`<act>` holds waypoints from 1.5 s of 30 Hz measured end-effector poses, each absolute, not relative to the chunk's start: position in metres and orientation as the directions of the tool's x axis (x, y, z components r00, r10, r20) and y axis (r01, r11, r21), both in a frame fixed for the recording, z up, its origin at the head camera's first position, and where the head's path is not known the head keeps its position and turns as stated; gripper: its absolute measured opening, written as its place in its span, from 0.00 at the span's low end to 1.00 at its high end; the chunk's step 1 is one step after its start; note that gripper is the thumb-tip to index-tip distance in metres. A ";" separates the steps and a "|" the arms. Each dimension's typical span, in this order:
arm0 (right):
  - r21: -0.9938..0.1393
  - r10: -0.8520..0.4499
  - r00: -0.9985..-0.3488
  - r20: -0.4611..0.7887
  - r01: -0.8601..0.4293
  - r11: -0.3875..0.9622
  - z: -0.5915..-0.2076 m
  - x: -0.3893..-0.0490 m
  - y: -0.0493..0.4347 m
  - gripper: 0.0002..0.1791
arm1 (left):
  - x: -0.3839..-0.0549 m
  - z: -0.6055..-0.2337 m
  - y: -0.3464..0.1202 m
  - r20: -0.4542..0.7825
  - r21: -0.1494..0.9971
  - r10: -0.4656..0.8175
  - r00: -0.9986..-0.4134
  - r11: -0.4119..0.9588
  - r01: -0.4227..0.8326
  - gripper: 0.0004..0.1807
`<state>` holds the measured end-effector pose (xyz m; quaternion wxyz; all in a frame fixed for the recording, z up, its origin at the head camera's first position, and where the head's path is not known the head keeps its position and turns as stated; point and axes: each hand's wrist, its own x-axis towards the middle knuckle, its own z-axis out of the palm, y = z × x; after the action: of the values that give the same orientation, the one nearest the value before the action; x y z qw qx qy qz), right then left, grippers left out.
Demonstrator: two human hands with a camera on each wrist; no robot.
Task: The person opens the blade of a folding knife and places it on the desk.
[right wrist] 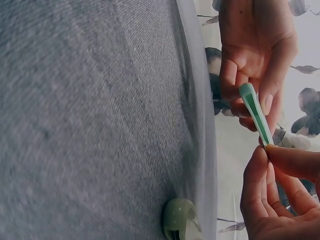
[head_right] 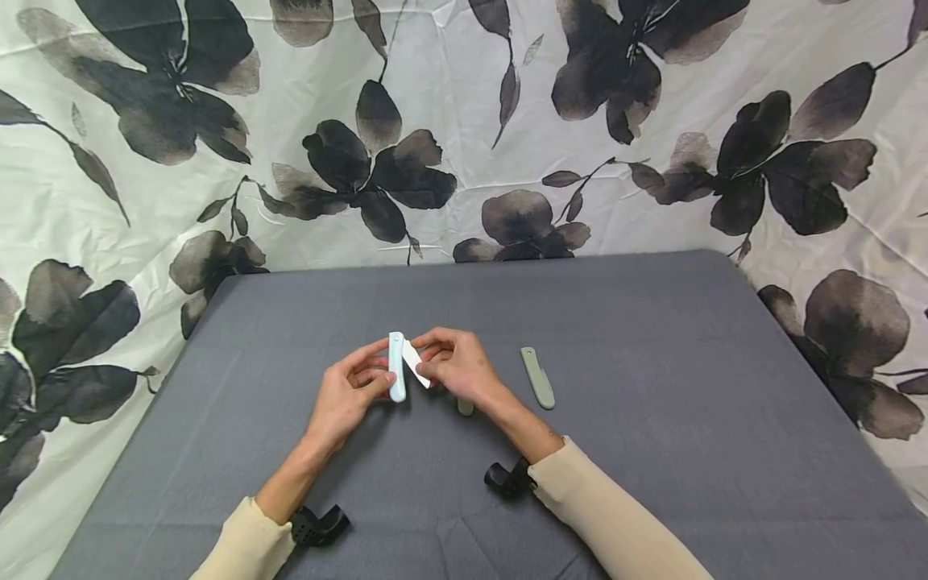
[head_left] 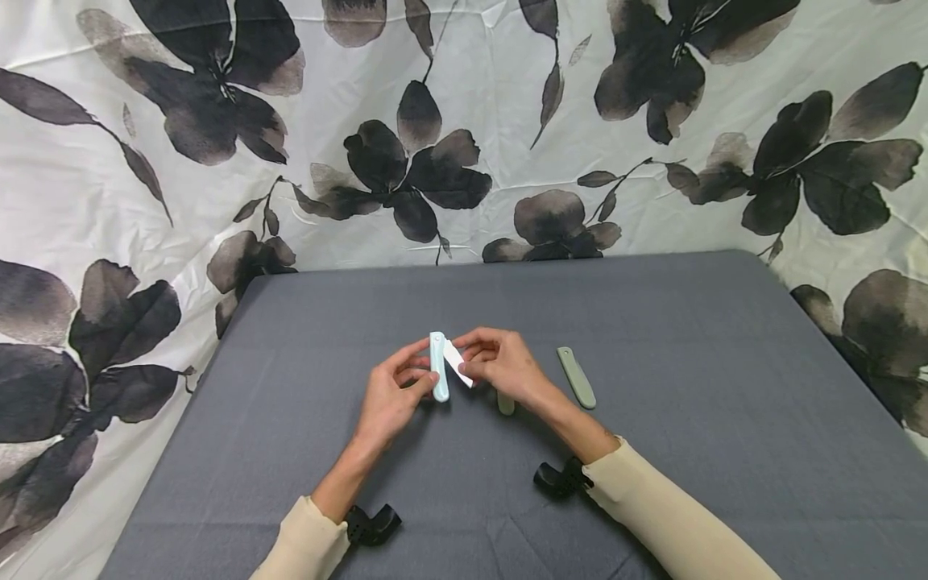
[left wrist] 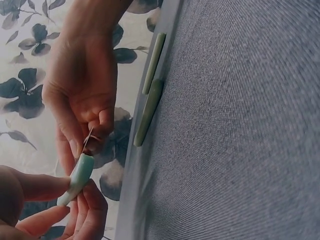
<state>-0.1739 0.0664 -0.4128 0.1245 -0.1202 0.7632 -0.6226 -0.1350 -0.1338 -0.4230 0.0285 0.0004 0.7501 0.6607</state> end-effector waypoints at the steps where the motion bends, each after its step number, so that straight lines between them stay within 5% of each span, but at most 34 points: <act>1: -0.980 -0.342 -0.939 -0.042 -0.028 0.197 -0.413 -0.175 0.068 0.18 | -0.136 -0.423 -0.134 -0.045 0.991 0.039 -0.998 0.128 -0.039 0.30; 45: -0.943 -0.485 -0.870 -0.087 -0.086 0.322 -0.418 -0.197 0.108 0.17 | -0.139 -0.427 -0.139 -0.137 0.970 0.192 -0.972 0.223 -0.092 0.32</act>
<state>-0.1970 0.1079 -0.4175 0.1805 -0.1802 0.7928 -0.5535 -0.1394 -0.1387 -0.4266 0.1142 0.0322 0.7737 0.6223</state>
